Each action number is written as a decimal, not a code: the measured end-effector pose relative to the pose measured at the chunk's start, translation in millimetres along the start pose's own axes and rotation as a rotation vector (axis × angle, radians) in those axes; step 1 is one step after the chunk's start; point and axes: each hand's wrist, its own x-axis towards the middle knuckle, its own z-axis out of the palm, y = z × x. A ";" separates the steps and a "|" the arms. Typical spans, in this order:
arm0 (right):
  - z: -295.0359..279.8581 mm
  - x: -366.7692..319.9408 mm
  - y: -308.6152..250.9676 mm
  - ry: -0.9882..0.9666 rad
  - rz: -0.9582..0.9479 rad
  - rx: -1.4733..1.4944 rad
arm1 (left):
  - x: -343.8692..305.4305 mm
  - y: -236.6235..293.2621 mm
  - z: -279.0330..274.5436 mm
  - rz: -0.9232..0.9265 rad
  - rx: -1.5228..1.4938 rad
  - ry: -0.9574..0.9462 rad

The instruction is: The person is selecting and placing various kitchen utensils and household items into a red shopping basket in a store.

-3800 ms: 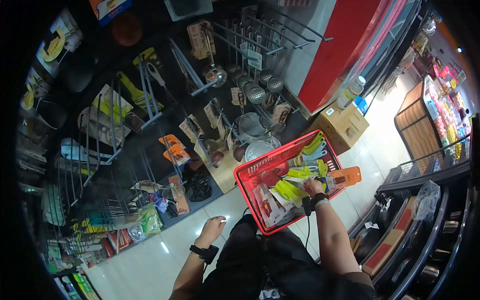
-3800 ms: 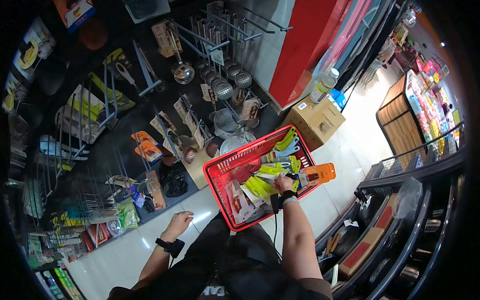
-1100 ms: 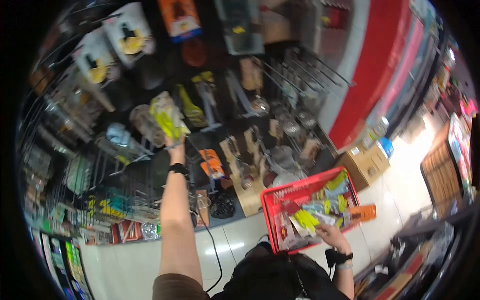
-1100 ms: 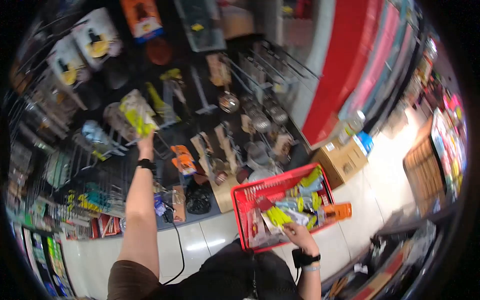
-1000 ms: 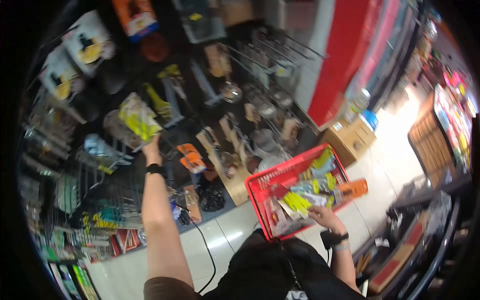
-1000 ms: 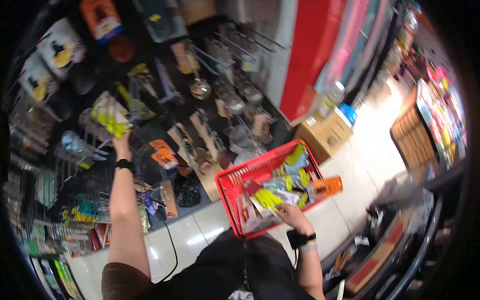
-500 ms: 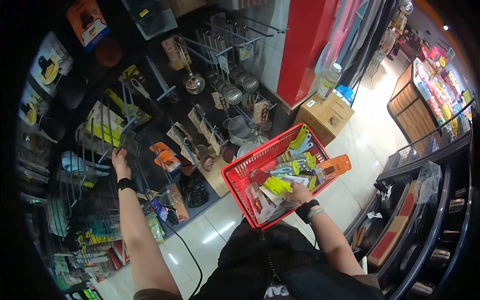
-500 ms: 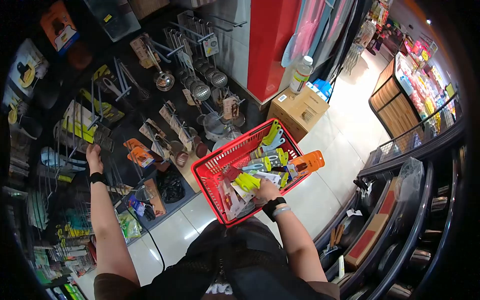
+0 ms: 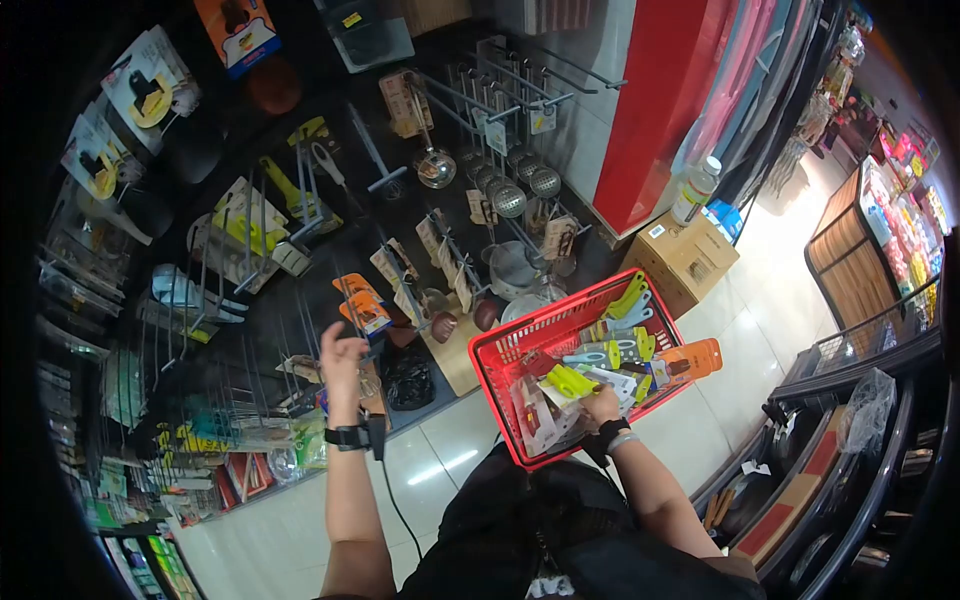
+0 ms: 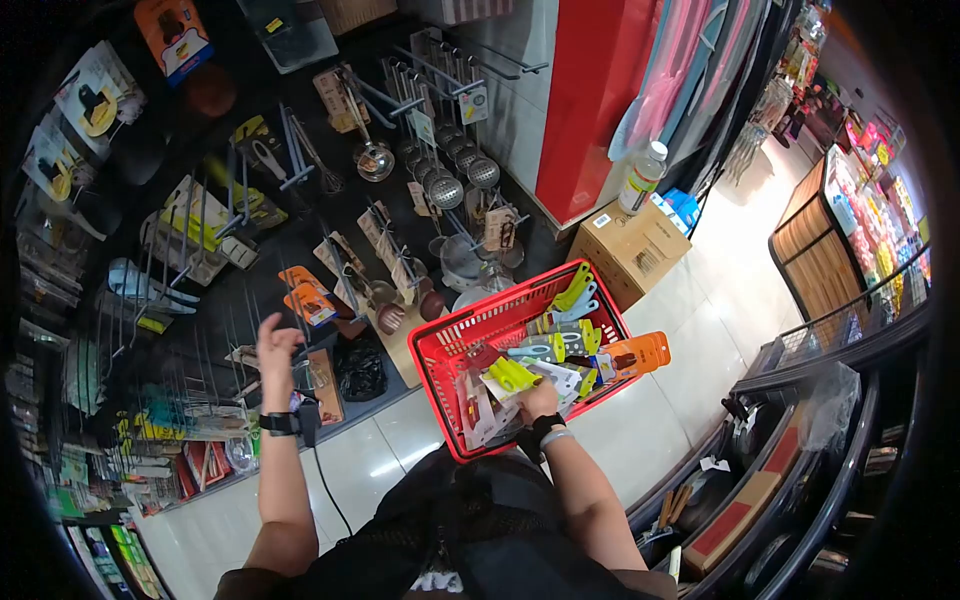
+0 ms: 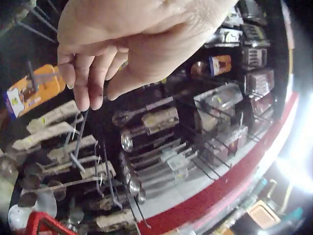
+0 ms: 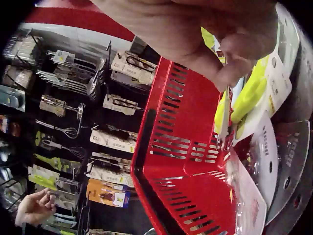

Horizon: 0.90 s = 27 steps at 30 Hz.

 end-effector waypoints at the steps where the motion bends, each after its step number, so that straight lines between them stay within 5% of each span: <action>1: -2.3 -1.4 -7.3 -0.003 -0.008 0.000 | -11.2 2.0 16.9 -0.002 0.024 -0.051; 4: -26.0 -19.1 -52.8 0.061 -0.128 -0.149 | -25.2 -61.0 57.6 0.205 0.303 -0.281; 5: -35.4 -27.0 -69.5 0.074 -0.240 -0.244 | -50.8 -16.7 80.2 0.077 0.452 -0.357; 8: -54.9 -42.3 -109.1 0.091 -0.448 -0.401 | -82.0 -3.4 126.3 0.087 0.331 -0.698; 9: -61.9 -47.9 -122.4 0.098 -0.530 -0.465 | -85.5 -11.3 140.1 0.251 0.356 -0.743; 10: -75.2 -60.5 -138.5 0.083 -0.659 -0.544 | -91.7 -24.5 154.8 0.486 0.407 -0.655; 12: -93.7 -78.3 -161.4 0.073 -0.912 -0.475 | -99.4 -3.2 173.3 0.435 0.560 -0.717; 15: -121.7 -114.4 -200.6 -0.005 -1.070 -0.418 | -102.6 -5.8 192.4 0.651 0.373 -0.628; 17: -134.2 -129.9 -218.9 -0.055 -1.114 -0.443 | -97.1 -12.9 192.9 0.460 0.309 -0.762; 21: -144.8 -156.9 -250.8 -0.011 -1.274 -0.240 | -96.3 23.7 161.5 0.311 0.151 -0.606; 23: -146.7 -162.0 -258.1 0.042 -1.327 -0.128 | -88.7 23.1 141.4 0.012 -0.071 -0.396; 27: -142.1 -157.3 -252.2 -0.024 -1.155 0.065 | -55.7 61.3 76.1 0.176 -0.227 0.098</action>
